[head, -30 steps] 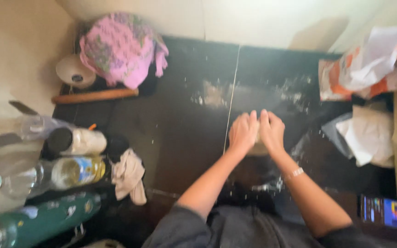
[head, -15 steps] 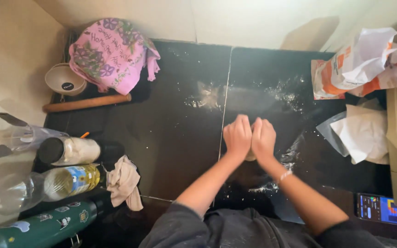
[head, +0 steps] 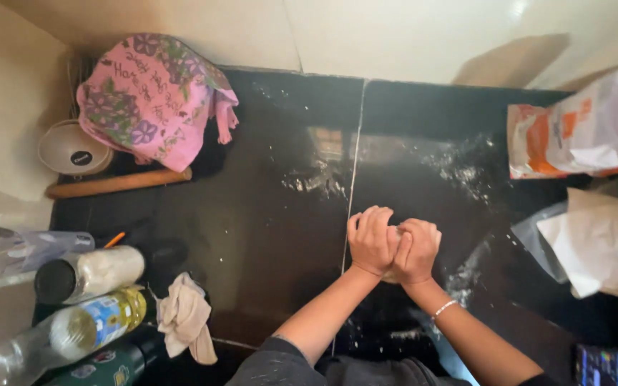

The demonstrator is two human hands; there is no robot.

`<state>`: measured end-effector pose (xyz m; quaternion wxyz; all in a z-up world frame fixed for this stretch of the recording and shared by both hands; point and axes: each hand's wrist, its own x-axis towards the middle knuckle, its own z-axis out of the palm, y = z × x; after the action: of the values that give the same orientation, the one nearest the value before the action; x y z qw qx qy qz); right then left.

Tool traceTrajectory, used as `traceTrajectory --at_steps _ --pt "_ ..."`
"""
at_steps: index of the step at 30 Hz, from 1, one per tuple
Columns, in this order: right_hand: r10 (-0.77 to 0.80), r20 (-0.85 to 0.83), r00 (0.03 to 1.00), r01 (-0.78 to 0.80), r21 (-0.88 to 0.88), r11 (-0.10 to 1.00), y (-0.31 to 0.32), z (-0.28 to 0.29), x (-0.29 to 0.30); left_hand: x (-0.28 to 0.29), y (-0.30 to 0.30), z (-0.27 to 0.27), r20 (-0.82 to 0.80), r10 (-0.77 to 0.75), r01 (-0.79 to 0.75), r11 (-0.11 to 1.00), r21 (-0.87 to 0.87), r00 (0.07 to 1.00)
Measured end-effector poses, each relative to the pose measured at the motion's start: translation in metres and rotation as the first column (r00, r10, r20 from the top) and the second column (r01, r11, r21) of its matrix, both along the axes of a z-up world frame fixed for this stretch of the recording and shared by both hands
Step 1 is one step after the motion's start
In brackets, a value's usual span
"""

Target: Knead dough on a countertop using hands.

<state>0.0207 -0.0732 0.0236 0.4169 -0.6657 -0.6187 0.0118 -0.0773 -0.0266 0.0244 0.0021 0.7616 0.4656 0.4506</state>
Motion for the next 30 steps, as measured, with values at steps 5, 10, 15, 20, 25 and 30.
traceTrajectory --at_steps 5,10,15,20,25,30 --pt "-0.078 0.043 0.996 0.082 -0.089 0.993 0.052 0.008 0.008 0.017 0.061 -0.029 -0.100 0.024 -0.026 1.000 -0.018 0.995" --pt "-0.309 -0.078 0.948 0.235 -0.485 0.843 0.070 0.013 0.014 0.028 0.090 -0.010 -0.166 0.070 -0.082 0.995 -0.064 0.984" --pt "-0.332 -0.047 0.942 0.170 -0.787 0.593 0.051 -0.030 0.044 -0.001 0.119 0.000 0.015 0.010 0.010 0.391 -0.920 1.000" --pt "-0.202 -0.036 0.979 0.076 -0.852 0.518 0.034 -0.078 0.091 -0.015 0.089 0.006 -0.064 -0.193 -0.007 0.280 -0.960 0.979" --pt "-0.199 -0.161 0.967 0.010 -0.755 0.656 0.055 -0.003 0.069 0.011 0.067 0.013 0.093 -0.114 0.115 0.201 -0.973 0.989" --pt "0.135 -0.306 0.943 -0.298 -0.584 0.755 0.012 0.024 0.041 0.012 -0.016 0.075 -0.083 -0.023 -0.044 0.689 -0.723 0.996"
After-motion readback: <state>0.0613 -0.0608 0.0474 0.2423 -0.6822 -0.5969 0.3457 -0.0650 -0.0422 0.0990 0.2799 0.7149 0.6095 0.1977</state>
